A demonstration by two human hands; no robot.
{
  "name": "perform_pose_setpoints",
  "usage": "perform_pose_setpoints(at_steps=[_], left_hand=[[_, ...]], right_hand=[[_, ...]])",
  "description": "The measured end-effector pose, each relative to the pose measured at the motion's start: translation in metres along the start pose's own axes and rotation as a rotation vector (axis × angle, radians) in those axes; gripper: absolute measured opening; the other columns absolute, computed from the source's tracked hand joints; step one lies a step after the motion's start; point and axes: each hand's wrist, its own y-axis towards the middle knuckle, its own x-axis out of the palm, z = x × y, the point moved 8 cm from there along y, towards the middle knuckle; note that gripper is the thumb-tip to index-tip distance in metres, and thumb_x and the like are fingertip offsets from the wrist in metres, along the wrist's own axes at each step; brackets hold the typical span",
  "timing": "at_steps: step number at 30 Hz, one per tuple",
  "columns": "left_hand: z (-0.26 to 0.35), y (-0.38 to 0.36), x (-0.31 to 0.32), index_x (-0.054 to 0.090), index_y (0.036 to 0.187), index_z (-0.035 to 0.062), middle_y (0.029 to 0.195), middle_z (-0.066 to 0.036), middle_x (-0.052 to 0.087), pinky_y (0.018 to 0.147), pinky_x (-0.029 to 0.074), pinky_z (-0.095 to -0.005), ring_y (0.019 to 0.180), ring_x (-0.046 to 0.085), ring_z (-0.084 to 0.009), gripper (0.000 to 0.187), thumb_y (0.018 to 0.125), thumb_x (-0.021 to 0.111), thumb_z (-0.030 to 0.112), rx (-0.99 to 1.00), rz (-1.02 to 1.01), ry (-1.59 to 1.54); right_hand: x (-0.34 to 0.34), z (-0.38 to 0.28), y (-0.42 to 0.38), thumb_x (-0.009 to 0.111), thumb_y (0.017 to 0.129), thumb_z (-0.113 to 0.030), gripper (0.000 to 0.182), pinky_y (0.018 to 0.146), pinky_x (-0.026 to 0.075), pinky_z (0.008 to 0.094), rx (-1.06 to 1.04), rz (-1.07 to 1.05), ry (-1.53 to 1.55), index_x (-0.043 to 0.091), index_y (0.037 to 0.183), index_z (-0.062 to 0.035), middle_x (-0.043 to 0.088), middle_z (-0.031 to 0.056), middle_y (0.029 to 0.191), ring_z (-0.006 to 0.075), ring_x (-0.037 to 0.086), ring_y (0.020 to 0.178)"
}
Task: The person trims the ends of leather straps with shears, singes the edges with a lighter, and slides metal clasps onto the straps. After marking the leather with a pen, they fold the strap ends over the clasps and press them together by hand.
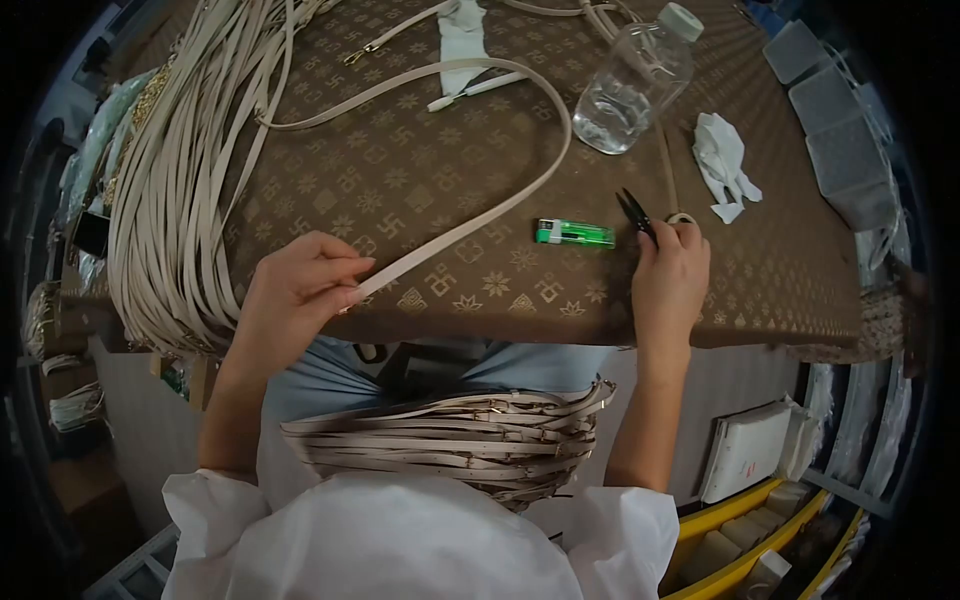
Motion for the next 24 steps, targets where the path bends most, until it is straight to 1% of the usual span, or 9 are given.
perform_pose_setpoints(at_steps=[3,5,7,8,10,12,17,22,24], left_hand=[[-0.015,0.007,0.007,0.062,0.079,-0.0026,0.074,-0.009,0.054,0.059,0.043,-0.0292,0.067,0.054,-0.0209,0.009,0.071,0.059,-0.002,-0.084,-0.084,-0.056],[0.0,0.006,0.008,0.063,0.074,-0.0009,0.069,-0.007,0.055,0.055,0.043,-0.0282,0.064,0.054,-0.0205,0.006,0.07,0.06,-0.001,0.264,0.017,0.163],[-0.007,0.008,0.008,0.063,0.074,0.0003,0.069,-0.006,0.056,0.054,0.044,-0.0285,0.063,0.054,-0.0208,0.006,0.069,0.061,-0.001,0.159,0.03,0.1],[-0.015,0.008,0.006,0.064,0.073,0.0015,0.07,-0.005,0.056,0.053,0.044,-0.0289,0.063,0.054,-0.0211,0.006,0.067,0.062,0.0,0.06,0.051,0.026],[-0.013,0.006,0.007,0.064,0.074,0.003,0.07,-0.005,0.056,0.053,0.044,-0.0293,0.063,0.054,-0.0212,0.007,0.067,0.061,0.002,0.174,0.044,0.135],[-0.006,0.004,0.008,0.064,0.075,0.0046,0.071,-0.004,0.057,0.053,0.044,-0.0298,0.063,0.054,-0.0213,0.009,0.066,0.061,0.003,0.297,0.024,0.238],[0.015,0.004,0.021,0.062,0.077,0.0023,0.074,-0.007,0.055,0.056,0.044,-0.03,0.065,0.055,-0.022,0.012,0.066,0.064,0.003,0.535,-0.088,0.438],[0.003,0.014,0.023,0.061,0.076,0.0022,0.074,-0.007,0.055,0.057,0.044,-0.0301,0.066,0.054,-0.0216,0.008,0.067,0.063,0.001,0.449,-0.154,0.253],[-0.001,0.013,0.025,0.061,0.075,0.0021,0.074,-0.007,0.054,0.057,0.043,-0.0299,0.066,0.054,-0.0214,0.008,0.068,0.062,0.001,0.435,-0.15,0.212]], right_hand=[[0.001,-0.004,0.002,0.054,0.076,-0.004,0.009,0.07,0.041,0.0358,-0.045,-0.007,-0.041,0.056,0.082,0.0008,0.052,0.0114,0.084,0.0281,0.049,0.08],[-0.005,-0.011,0.004,0.05,0.08,-0.005,0.007,0.066,0.041,0.0337,-0.075,0.026,-0.069,0.053,0.08,0.0012,0.053,0.012,0.081,0.0289,0.051,0.076],[-0.016,-0.008,-0.003,0.045,0.087,-0.009,0.012,0.057,0.044,0.0285,0.206,0.058,0.265,0.05,0.083,0.0017,0.056,0.0111,0.077,0.0234,0.055,0.066],[-0.02,-0.022,-0.005,0.045,0.087,-0.009,0.012,0.057,0.044,0.0285,0.208,0.049,0.274,0.05,0.083,0.0017,0.056,0.0111,0.077,0.0234,0.055,0.066],[0.009,-0.059,-0.019,0.038,0.092,-0.016,0.019,0.051,0.043,0.0238,0.493,-0.249,1.341,0.046,0.086,0.0,0.058,0.0105,0.076,0.0132,0.056,0.059],[0.028,-0.11,-0.025,0.037,0.092,-0.019,0.02,0.055,0.046,0.0224,0.403,-0.498,1.507,0.044,0.088,-0.0005,0.059,0.0103,0.079,0.0127,0.057,0.064],[0.062,-0.142,-0.02,0.036,0.092,-0.018,0.021,0.062,0.049,0.0235,0.415,-0.653,1.43,0.044,0.089,0.0002,0.058,0.0109,0.077,0.0147,0.06,0.069],[0.064,-0.138,-0.022,0.037,0.092,-0.018,0.019,0.056,0.047,0.0207,0.512,-0.645,1.478,0.043,0.089,-0.0006,0.058,0.0094,0.075,0.012,0.057,0.061],[0.056,-0.132,-0.022,0.038,0.092,-0.019,0.023,0.052,0.042,0.0194,0.47,-0.598,1.432,0.048,0.095,0.0019,0.056,0.004,0.072,0.0083,0.049,0.056]])
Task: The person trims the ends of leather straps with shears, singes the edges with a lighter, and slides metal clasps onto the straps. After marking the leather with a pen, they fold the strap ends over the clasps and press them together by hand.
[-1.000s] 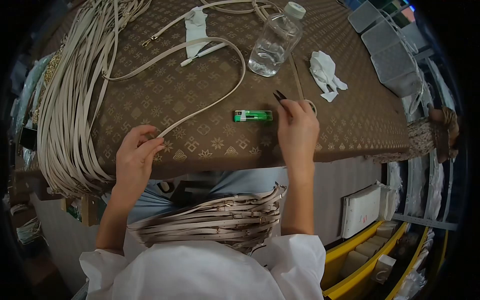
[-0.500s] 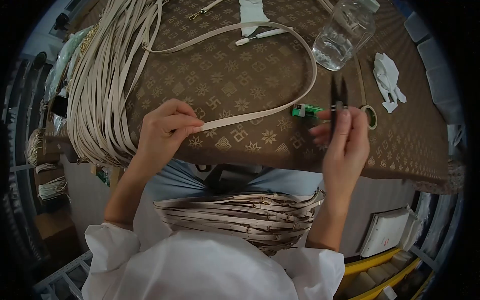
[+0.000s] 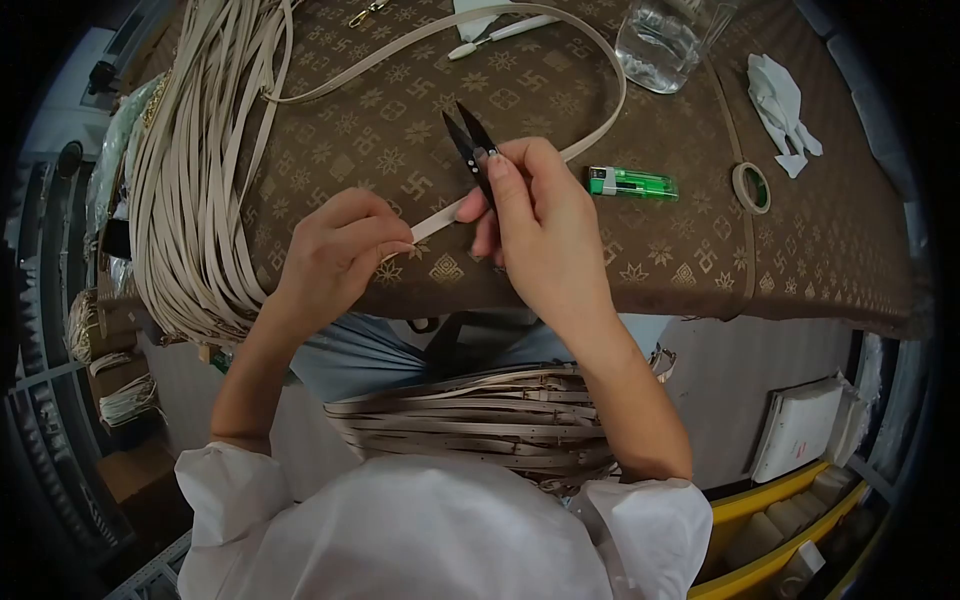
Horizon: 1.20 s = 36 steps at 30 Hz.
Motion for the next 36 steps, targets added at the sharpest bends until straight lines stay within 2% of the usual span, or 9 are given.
perform_pose_setpoints(at_steps=[1,3,4,6,7,10,13,36], left_hand=[[-0.001,-0.002,-0.001,0.059,0.075,0.0024,0.073,-0.007,0.052,0.057,0.043,-0.031,0.066,0.053,-0.0227,0.009,0.067,0.061,0.0,-0.003,0.037,-0.021],[-0.002,-0.004,0.0,0.057,0.075,0.0026,0.072,-0.007,0.051,0.057,0.042,-0.0321,0.067,0.051,-0.0239,0.01,0.066,0.06,-0.001,-0.004,0.076,-0.041],[-0.002,-0.005,0.0,0.057,0.076,0.0024,0.073,-0.007,0.051,0.057,0.042,-0.032,0.067,0.051,-0.024,0.011,0.067,0.06,-0.001,0.01,0.096,-0.023],[-0.002,-0.005,0.0,0.056,0.077,0.0021,0.074,-0.008,0.05,0.057,0.042,-0.0319,0.067,0.051,-0.0241,0.011,0.067,0.06,-0.001,0.028,0.113,-0.006],[-0.003,-0.004,0.0,0.056,0.078,0.002,0.076,-0.008,0.051,0.057,0.042,-0.0318,0.067,0.051,-0.0242,0.012,0.068,0.06,-0.002,0.027,0.105,-0.013],[-0.005,-0.005,0.001,0.056,0.079,0.0017,0.077,-0.009,0.051,0.058,0.043,-0.0318,0.067,0.051,-0.0245,0.012,0.068,0.06,-0.002,0.024,0.099,-0.032],[-0.006,-0.004,0.001,0.055,0.079,0.0015,0.078,-0.009,0.051,0.058,0.043,-0.0321,0.068,0.051,-0.0251,0.013,0.068,0.059,-0.003,0.023,0.098,-0.046],[-0.004,-0.002,0.006,0.051,0.077,0.0013,0.078,-0.01,0.048,0.063,0.04,-0.034,0.072,0.048,-0.0275,0.01,0.07,0.054,-0.004,-0.004,0.058,-0.048]], right_hand=[[-0.002,0.003,-0.004,0.038,0.092,-0.019,0.023,0.052,0.042,0.0194,0.005,0.006,0.002,0.048,0.095,0.0019,0.056,0.004,0.072,0.0083,0.049,0.056],[-0.014,-0.021,-0.022,0.046,0.088,-0.014,0.023,0.049,0.036,0.0208,-0.338,0.212,-0.359,0.054,0.101,0.0036,0.051,0.0022,0.069,0.0091,0.041,0.054],[-0.012,-0.021,-0.03,0.046,0.088,-0.014,0.023,0.049,0.036,0.0208,-0.337,0.212,-0.36,0.054,0.101,0.0036,0.051,0.0022,0.069,0.0091,0.041,0.054],[-0.001,-0.031,-0.049,0.059,0.077,-0.008,0.02,0.05,0.04,0.0307,-0.405,0.205,-0.706,0.06,0.095,0.0005,0.049,0.0101,0.069,0.019,0.049,0.058],[0.004,-0.027,-0.055,0.064,0.071,-0.007,0.025,0.049,0.04,0.0304,-0.47,0.202,-0.768,0.06,0.095,0.0009,0.046,0.009,0.068,0.0224,0.047,0.056],[0.019,-0.024,-0.063,0.065,0.07,-0.007,0.027,0.048,0.04,0.03,-0.506,0.161,-0.853,0.06,0.095,0.0013,0.046,0.0085,0.068,0.0212,0.048,0.056],[0.025,-0.022,-0.062,0.066,0.069,-0.003,0.029,0.044,0.037,0.0279,-0.545,0.193,-0.835,0.061,0.097,0.0002,0.046,0.0078,0.067,0.0181,0.045,0.051],[0.041,-0.017,-0.067,0.067,0.066,-0.004,0.029,0.044,0.038,0.028,-0.589,0.262,-0.992,0.062,0.094,-0.0032,0.043,0.0064,0.066,0.0183,0.048,0.054]])
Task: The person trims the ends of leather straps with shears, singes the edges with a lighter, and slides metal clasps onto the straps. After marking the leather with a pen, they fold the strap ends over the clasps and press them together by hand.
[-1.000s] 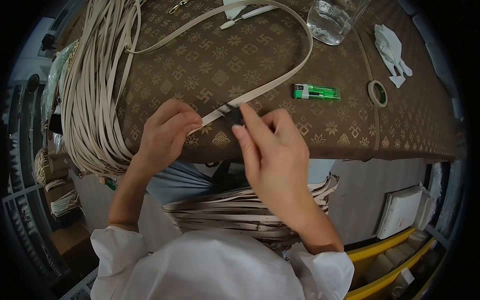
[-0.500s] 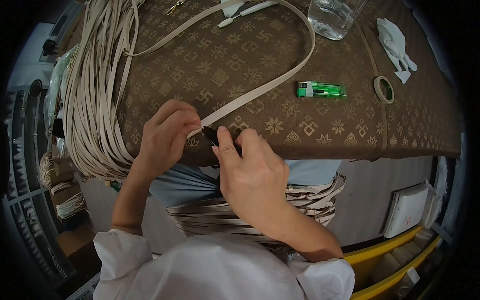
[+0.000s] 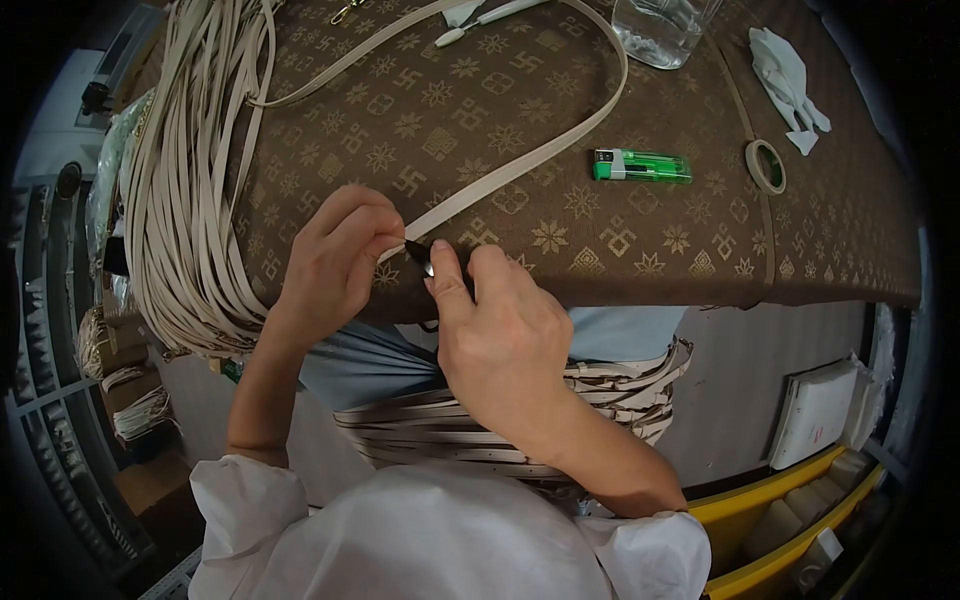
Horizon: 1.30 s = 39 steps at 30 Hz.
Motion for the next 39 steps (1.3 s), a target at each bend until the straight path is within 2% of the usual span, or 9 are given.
perform_pose_setpoints(at_steps=[7,14,18,21,23,30,34,35,39], left_hand=[[-0.001,-0.002,-0.003,0.048,0.076,0.0007,0.077,-0.011,0.047,0.062,0.039,-0.0344,0.07,0.046,-0.0284,0.009,0.071,0.053,-0.004,0.017,0.041,-0.025],[0.014,-0.004,-0.002,0.049,0.077,0.002,0.077,-0.009,0.048,0.062,0.039,-0.034,0.069,0.047,-0.0268,0.011,0.073,0.058,0.006,0.182,0.027,0.145],[0.023,-0.004,-0.003,0.051,0.08,0.0031,0.077,-0.008,0.049,0.063,0.04,-0.0336,0.07,0.047,-0.0264,0.018,0.071,0.062,0.013,0.21,0.048,0.18],[0.013,-0.002,0.0,0.052,0.082,0.0041,0.077,-0.008,0.048,0.064,0.04,-0.0333,0.071,0.048,-0.0265,0.021,0.068,0.064,0.014,0.035,-0.058,0.123],[0.011,-0.003,0.001,0.052,0.082,0.0044,0.076,-0.008,0.048,0.065,0.041,-0.0343,0.072,0.048,-0.0263,0.02,0.067,0.064,0.012,0.012,-0.089,0.133],[0.017,-0.022,-0.011,0.05,0.084,0.0015,0.076,-0.009,0.048,0.055,0.041,-0.0276,0.062,0.049,-0.0201,0.016,0.071,0.059,0.001,0.012,-0.033,0.178],[0.011,-0.051,-0.011,0.049,0.086,0.0004,0.073,-0.005,0.049,0.053,0.038,-0.0214,0.06,0.046,-0.0104,0.004,0.082,0.048,0.001,-0.46,0.108,-0.314],[0.003,-0.068,0.0,0.048,0.088,-0.0001,0.073,-0.003,0.049,0.055,0.036,-0.0189,0.061,0.044,-0.0073,0.004,0.085,0.046,0.003,-0.736,0.156,-0.64],[0.02,-0.081,0.02,0.048,0.096,-0.0018,0.077,-0.001,0.05,0.055,0.033,-0.0157,0.062,0.04,-0.0029,0.013,0.089,0.041,0.007,-0.718,0.14,-0.81]], right_hand=[[-0.026,0.018,0.006,0.064,0.071,-0.005,0.026,0.046,0.037,0.0258,0.059,0.045,0.085,0.061,0.097,-0.0023,0.044,0.0073,0.067,0.0162,0.046,0.053],[-0.126,0.144,0.008,0.06,0.078,-0.012,0.024,0.054,0.041,0.0298,0.426,0.325,-0.471,0.061,0.101,-0.0078,0.052,0.0065,0.075,0.0208,0.049,0.061],[-0.129,0.158,0.024,0.06,0.076,-0.01,0.021,0.065,0.042,0.0322,0.075,0.336,-0.75,0.063,0.097,-0.0074,0.055,0.0075,0.081,0.0231,0.051,0.073],[-0.117,0.119,0.042,0.062,0.071,-0.006,0.021,0.072,0.041,0.0347,-0.044,0.35,-0.536,0.062,0.092,-0.0052,0.056,0.0085,0.086,0.0256,0.05,0.082],[-0.084,0.096,0.053,0.064,0.066,-0.003,0.02,0.072,0.042,0.0351,-0.21,0.068,-0.182,0.062,0.085,-0.0021,0.055,0.0092,0.086,0.0269,0.05,0.082],[-0.062,0.101,0.04,0.061,0.067,0.001,0.028,0.07,0.04,0.0358,0.035,-0.045,-0.101,0.052,0.093,0.0002,0.05,0.0128,0.082,0.0308,0.047,0.079],[-0.064,0.057,0.012,0.055,0.077,-0.003,0.017,0.066,0.041,0.0323,-0.012,0.012,-0.008,0.051,0.092,0.0018,0.049,0.0115,0.079,0.0255,0.049,0.074],[-0.052,0.06,-0.001,0.049,0.082,-0.007,0.014,0.063,0.041,0.0293,0.2,-0.107,0.385,0.05,0.092,0.0021,0.049,0.0095,0.078,0.0208,0.05,0.07],[0.007,0.033,-0.062,0.03,0.093,-0.02,0.026,0.054,0.039,0.0185,0.741,-0.445,1.268,0.047,0.099,0.0,0.051,0.0028,0.074,0.0071,0.047,0.061]])
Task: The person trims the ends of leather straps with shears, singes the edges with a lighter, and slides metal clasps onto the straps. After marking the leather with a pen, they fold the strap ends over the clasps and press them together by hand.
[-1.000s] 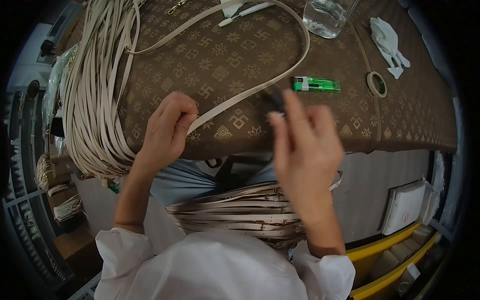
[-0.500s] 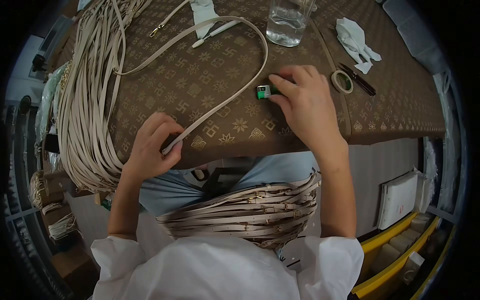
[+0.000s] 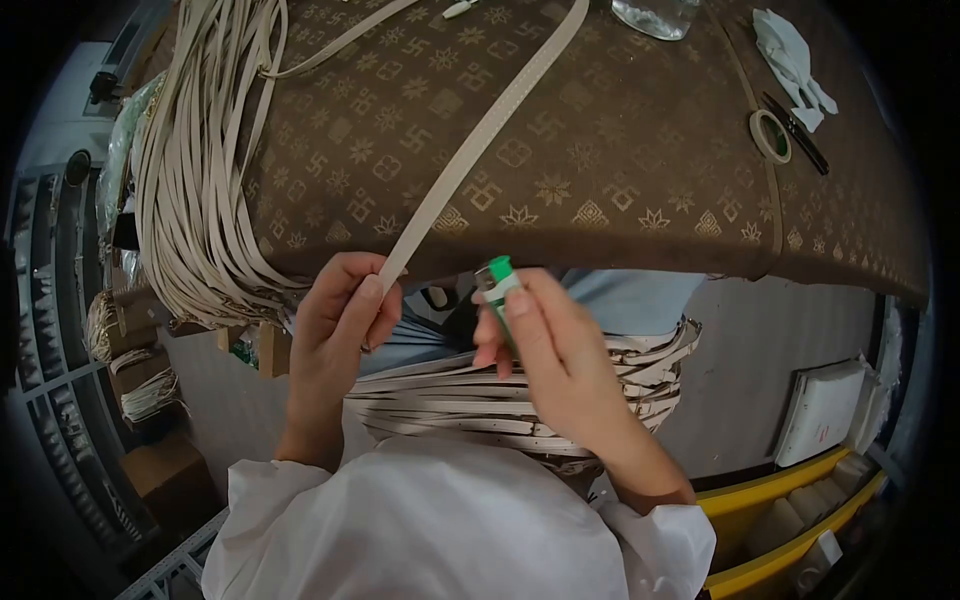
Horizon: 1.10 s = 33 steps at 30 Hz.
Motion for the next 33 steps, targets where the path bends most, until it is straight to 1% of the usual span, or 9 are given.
perform_pose_setpoints(at_steps=[2,4,7,10,12,15,21,27,33], left_hand=[[-0.014,-0.008,0.011,0.048,0.102,-0.0015,0.08,-0.002,0.051,0.054,0.033,-0.0158,0.062,0.039,-0.0039,0.018,0.09,0.039,0.01,-0.096,-0.069,-0.136],[-0.021,-0.013,0.016,0.048,0.103,-0.0015,0.081,-0.002,0.052,0.055,0.033,-0.0159,0.063,0.04,-0.004,0.02,0.091,0.039,0.011,-0.117,-0.075,-0.163],[-0.029,-0.017,0.022,0.048,0.105,-0.0011,0.082,-0.003,0.052,0.057,0.035,-0.0161,0.064,0.041,-0.0042,0.021,0.091,0.04,0.012,-0.128,-0.089,-0.205],[-0.033,-0.018,0.026,0.047,0.104,-0.0003,0.083,-0.004,0.053,0.058,0.037,-0.0162,0.066,0.044,-0.0047,0.019,0.09,0.041,0.012,-0.16,-0.101,-0.234],[-0.036,-0.018,0.029,0.046,0.104,0.0003,0.083,-0.004,0.053,0.059,0.038,-0.0162,0.066,0.045,-0.005,0.019,0.09,0.042,0.011,-0.191,-0.103,-0.245],[-0.043,-0.016,0.03,0.043,0.104,0.0018,0.083,-0.004,0.053,0.058,0.038,-0.0167,0.066,0.046,-0.0058,0.017,0.089,0.044,0.011,-0.222,-0.103,-0.224],[-0.047,-0.014,0.033,0.04,0.104,0.0032,0.082,-0.007,0.053,0.054,0.037,-0.0173,0.063,0.046,-0.0068,0.018,0.088,0.045,0.009,-0.197,-0.108,-0.245],[-0.046,-0.014,0.032,0.039,0.103,0.0037,0.082,-0.007,0.054,0.052,0.036,-0.0166,0.062,0.046,-0.0074,0.018,0.087,0.046,0.008,-0.194,-0.083,-0.28],[-0.046,-0.015,0.032,0.039,0.101,0.0038,0.081,-0.007,0.054,0.052,0.037,-0.018,0.061,0.047,-0.0079,0.015,0.088,0.045,0.008,-0.204,-0.095,-0.288]], right_hand=[[0.01,0.023,-0.008,0.031,0.093,-0.021,0.026,0.053,0.038,0.0178,0.155,-0.051,0.076,0.047,0.099,-0.0012,0.051,0.0025,0.072,0.0055,0.045,0.058],[0.014,0.033,-0.011,0.031,0.094,-0.023,0.027,0.049,0.035,0.0171,0.128,-0.065,0.069,0.048,0.101,-0.0029,0.05,0.0014,0.071,0.0044,0.041,0.054],[0.014,0.045,-0.013,0.03,0.094,-0.029,0.033,0.046,0.03,0.0165,0.252,-0.027,0.216,0.05,0.097,-0.0031,0.049,-0.0001,0.066,0.0039,0.036,0.051],[0.01,0.053,-0.012,0.032,0.092,-0.041,0.045,0.043,0.027,0.0164,0.347,-0.014,0.271,0.054,0.084,-0.0018,0.046,-0.0014,0.058,0.0033,0.033,0.048],[0.005,0.06,-0.01,0.032,0.089,-0.05,0.057,0.037,0.021,0.0183,0.389,0.044,0.215,0.056,0.072,-0.0011,0.04,-0.0014,0.047,0.0053,0.03,0.04],[0.002,0.07,-0.007,0.037,0.086,-0.051,0.056,0.035,0.02,0.0193,0.449,0.107,0.235,0.054,0.064,-0.0023,0.038,-0.0018,0.044,0.006,0.03,0.037],[0.001,0.071,-0.005,0.044,0.084,-0.042,0.045,0.035,0.02,0.0187,0.472,0.155,0.258,0.052,0.064,-0.0019,0.041,-0.0004,0.046,0.0057,0.032,0.038],[0.006,0.071,-0.003,0.043,0.086,-0.037,0.04,0.034,0.022,0.0175,0.478,0.15,0.315,0.052,0.07,-0.0014,0.046,0.001,0.054,0.0042,0.034,0.041],[0.009,0.066,-0.005,0.041,0.087,-0.042,0.044,0.036,0.022,0.0176,0.481,0.05,0.255,0.053,0.07,-0.003,0.046,-0.0005,0.056,0.0038,0.035,0.043]])
